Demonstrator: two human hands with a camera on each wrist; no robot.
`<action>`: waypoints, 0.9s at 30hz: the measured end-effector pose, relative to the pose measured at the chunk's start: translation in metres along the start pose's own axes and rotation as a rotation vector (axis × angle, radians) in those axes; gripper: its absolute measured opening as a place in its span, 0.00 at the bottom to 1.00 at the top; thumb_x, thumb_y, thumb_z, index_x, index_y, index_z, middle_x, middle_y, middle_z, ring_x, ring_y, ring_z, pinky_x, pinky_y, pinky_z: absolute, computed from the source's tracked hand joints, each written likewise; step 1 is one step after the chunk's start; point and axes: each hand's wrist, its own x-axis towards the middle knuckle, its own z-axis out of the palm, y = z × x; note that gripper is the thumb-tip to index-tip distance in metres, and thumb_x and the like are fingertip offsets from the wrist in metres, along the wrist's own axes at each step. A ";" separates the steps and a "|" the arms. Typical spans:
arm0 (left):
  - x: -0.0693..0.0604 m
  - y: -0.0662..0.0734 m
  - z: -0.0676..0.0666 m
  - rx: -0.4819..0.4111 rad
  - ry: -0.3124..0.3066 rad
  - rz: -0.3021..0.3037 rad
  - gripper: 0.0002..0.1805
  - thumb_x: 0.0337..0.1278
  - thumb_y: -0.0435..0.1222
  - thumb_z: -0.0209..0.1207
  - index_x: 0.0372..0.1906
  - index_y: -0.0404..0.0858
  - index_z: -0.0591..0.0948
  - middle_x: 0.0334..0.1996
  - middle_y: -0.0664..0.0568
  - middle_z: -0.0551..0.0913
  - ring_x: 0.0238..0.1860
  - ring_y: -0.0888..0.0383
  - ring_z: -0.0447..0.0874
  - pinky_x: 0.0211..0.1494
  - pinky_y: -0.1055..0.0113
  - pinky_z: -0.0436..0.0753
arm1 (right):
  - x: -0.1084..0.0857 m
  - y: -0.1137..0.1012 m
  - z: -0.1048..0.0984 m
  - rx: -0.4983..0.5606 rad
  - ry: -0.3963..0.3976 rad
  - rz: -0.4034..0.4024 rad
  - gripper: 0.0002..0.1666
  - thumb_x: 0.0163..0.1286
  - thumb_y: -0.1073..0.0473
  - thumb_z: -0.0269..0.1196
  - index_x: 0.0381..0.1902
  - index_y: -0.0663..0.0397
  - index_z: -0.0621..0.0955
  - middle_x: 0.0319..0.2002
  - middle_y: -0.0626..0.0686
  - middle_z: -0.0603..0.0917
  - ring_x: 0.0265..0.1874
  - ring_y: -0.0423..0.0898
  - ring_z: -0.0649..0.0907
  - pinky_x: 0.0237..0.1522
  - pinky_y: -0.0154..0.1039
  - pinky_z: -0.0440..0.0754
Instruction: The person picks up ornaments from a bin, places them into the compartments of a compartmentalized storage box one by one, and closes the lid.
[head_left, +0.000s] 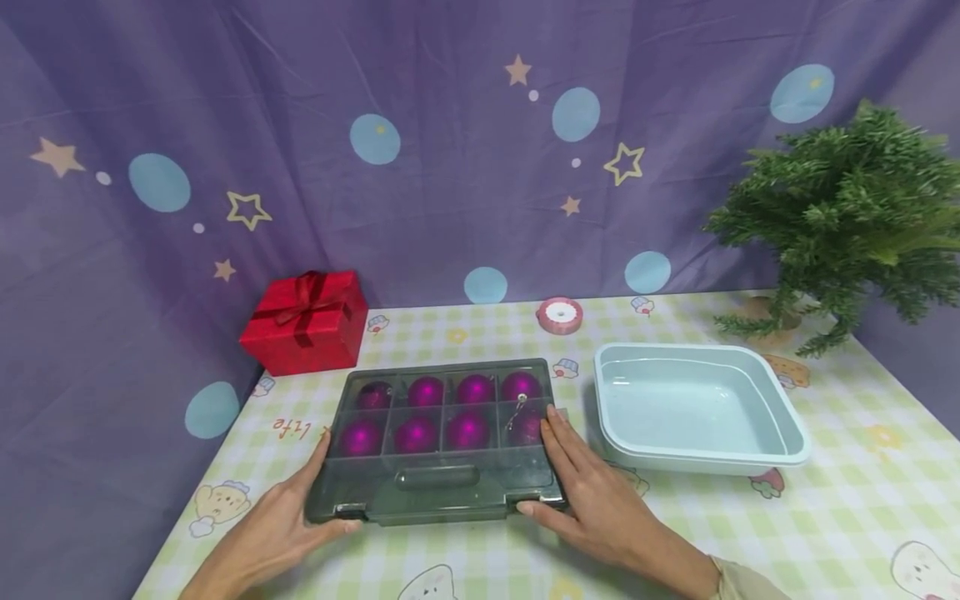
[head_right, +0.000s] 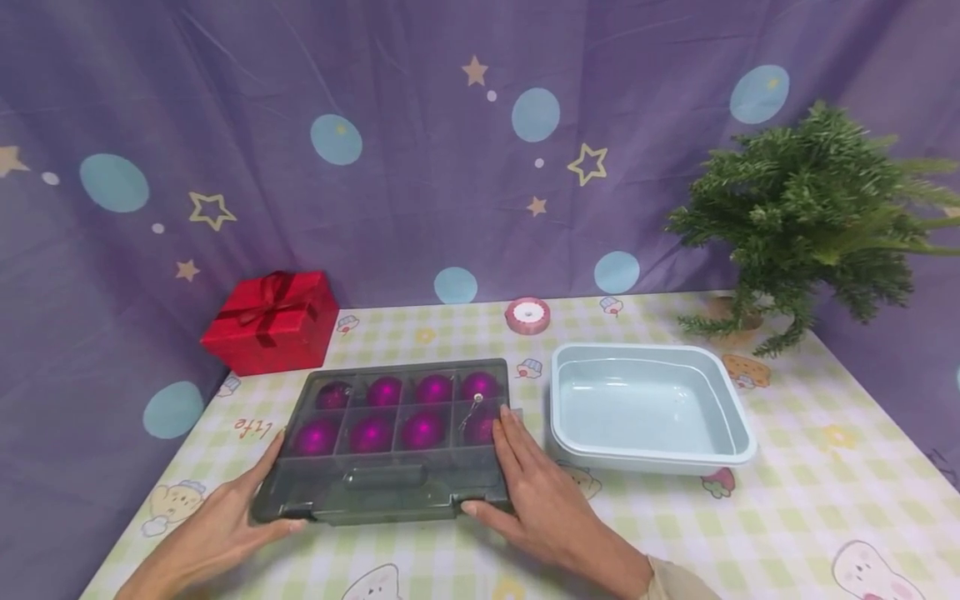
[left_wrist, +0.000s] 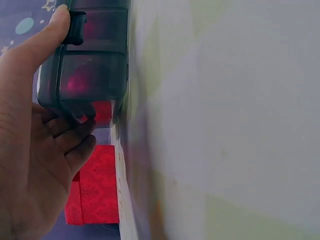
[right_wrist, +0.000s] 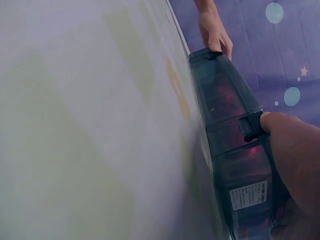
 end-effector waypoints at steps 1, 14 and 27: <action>0.000 0.000 0.000 -0.006 0.001 0.005 0.65 0.56 0.59 0.72 0.85 0.37 0.44 0.65 0.23 0.73 0.51 0.37 0.86 0.52 0.38 0.85 | 0.000 0.000 0.000 0.002 0.000 0.001 0.56 0.76 0.29 0.56 0.79 0.69 0.59 0.81 0.64 0.54 0.78 0.59 0.58 0.68 0.56 0.75; -0.003 -0.003 -0.002 -0.068 -0.022 -0.070 0.62 0.59 0.56 0.71 0.85 0.37 0.46 0.63 0.19 0.72 0.54 0.31 0.83 0.52 0.34 0.83 | 0.002 -0.002 0.003 0.063 0.017 0.001 0.58 0.73 0.28 0.58 0.80 0.68 0.58 0.81 0.64 0.53 0.78 0.60 0.58 0.69 0.58 0.72; 0.001 -0.006 -0.016 -0.087 -0.037 -0.109 0.57 0.65 0.58 0.66 0.86 0.48 0.44 0.76 0.31 0.61 0.70 0.25 0.64 0.55 0.27 0.76 | 0.004 -0.012 -0.012 0.225 -0.068 0.124 0.60 0.74 0.29 0.59 0.84 0.60 0.48 0.83 0.57 0.42 0.79 0.57 0.52 0.74 0.62 0.64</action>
